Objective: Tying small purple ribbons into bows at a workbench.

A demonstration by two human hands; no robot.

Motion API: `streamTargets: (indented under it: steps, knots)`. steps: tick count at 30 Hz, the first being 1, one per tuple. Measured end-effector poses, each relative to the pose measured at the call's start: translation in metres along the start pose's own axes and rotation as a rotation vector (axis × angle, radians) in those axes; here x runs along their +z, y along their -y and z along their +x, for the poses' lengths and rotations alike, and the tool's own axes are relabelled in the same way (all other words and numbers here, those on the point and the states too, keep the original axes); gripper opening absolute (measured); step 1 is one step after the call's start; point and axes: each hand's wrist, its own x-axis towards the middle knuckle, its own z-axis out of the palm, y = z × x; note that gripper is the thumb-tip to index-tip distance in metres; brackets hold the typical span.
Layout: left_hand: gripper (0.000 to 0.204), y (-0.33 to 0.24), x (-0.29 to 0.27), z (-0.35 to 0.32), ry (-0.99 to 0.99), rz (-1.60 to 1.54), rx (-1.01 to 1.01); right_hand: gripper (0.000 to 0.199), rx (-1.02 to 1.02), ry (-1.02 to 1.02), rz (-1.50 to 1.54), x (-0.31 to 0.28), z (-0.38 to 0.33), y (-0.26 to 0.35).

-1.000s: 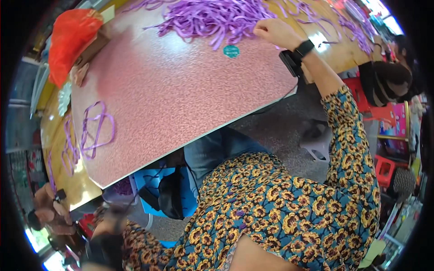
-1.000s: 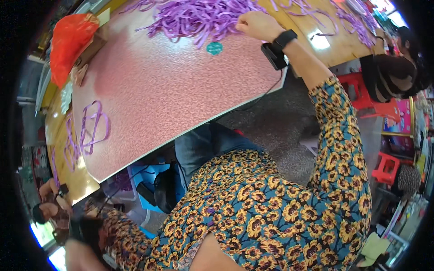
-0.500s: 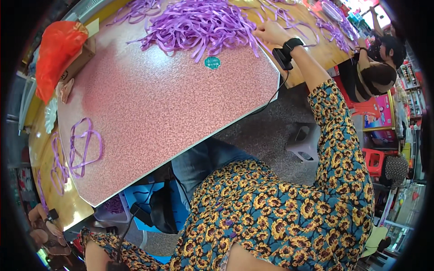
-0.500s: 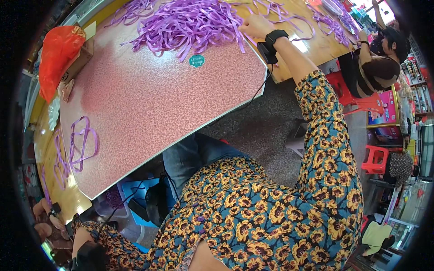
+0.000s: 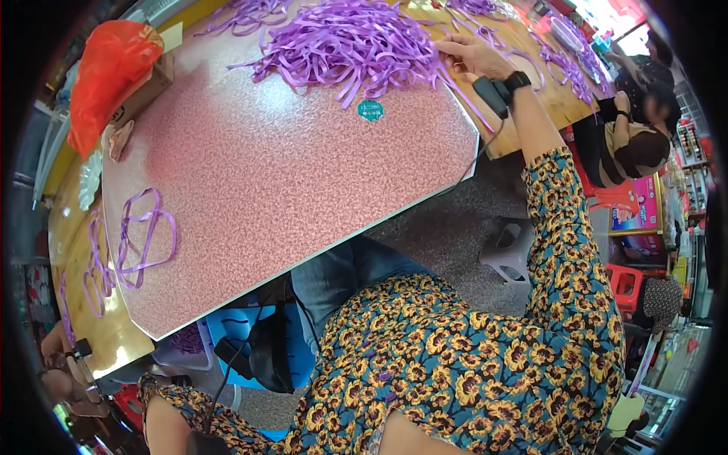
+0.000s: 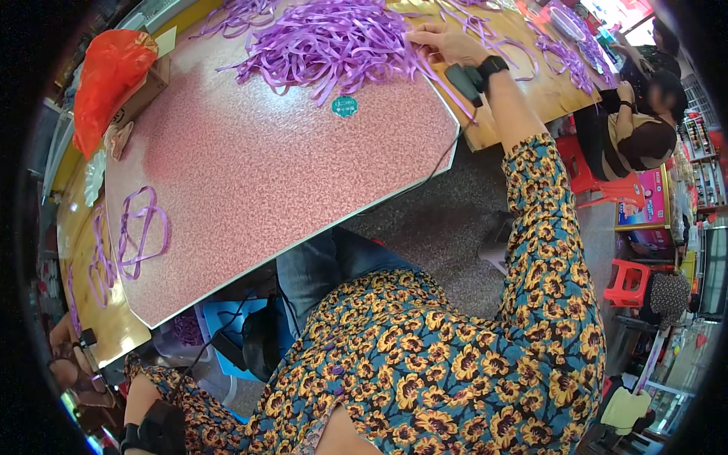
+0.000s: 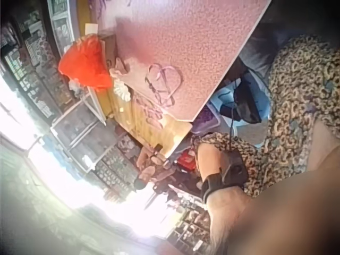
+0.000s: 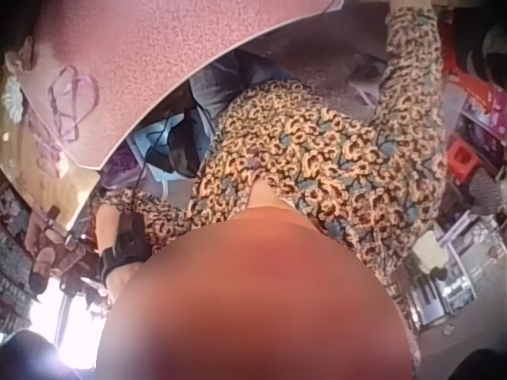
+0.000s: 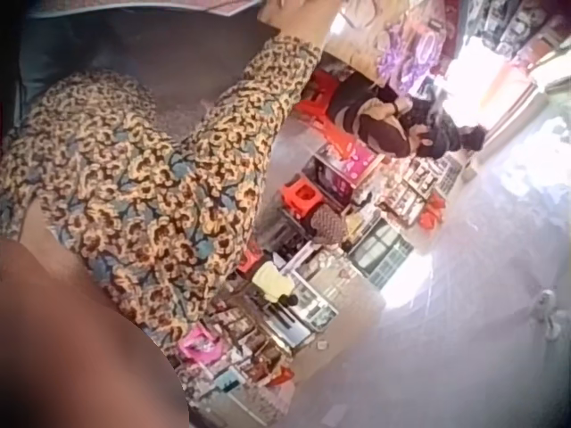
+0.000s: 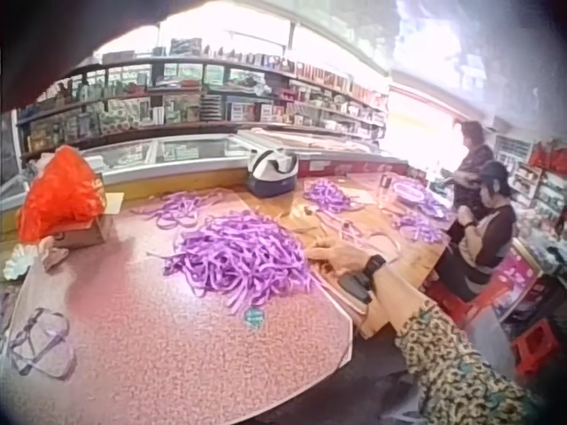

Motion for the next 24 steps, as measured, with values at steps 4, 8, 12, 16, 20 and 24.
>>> streamTargets:
  steps: [4,8,12,16,20,24]
  knots:
    - [0.038,-0.012,0.005,0.013,-0.029,-0.045,0.009,0.020,-0.167,0.005,0.361,0.035,-0.027,0.039]
    - [0.038,-0.040,0.041,0.022,-0.055,-0.251,-0.037,0.020,-0.263,0.199,0.287,0.110,-0.064,0.072]
    - [0.036,-0.074,0.120,0.016,0.214,-0.874,-0.491,0.019,-0.149,0.325,0.464,0.185,-0.083,0.100]
    - [0.035,-0.059,0.139,0.002,0.488,-1.329,-0.833,0.018,-0.147,0.392,0.652,0.219,-0.080,0.111]
    - [0.026,-0.036,0.129,-0.007,0.555,-1.308,-0.949,0.021,-0.328,0.120,0.340,0.234,-0.074,0.109]
    - [0.024,-0.019,0.123,-0.005,0.607,-1.236,-0.954,0.026,-0.986,-0.456,-0.207,0.267,-0.078,0.112]
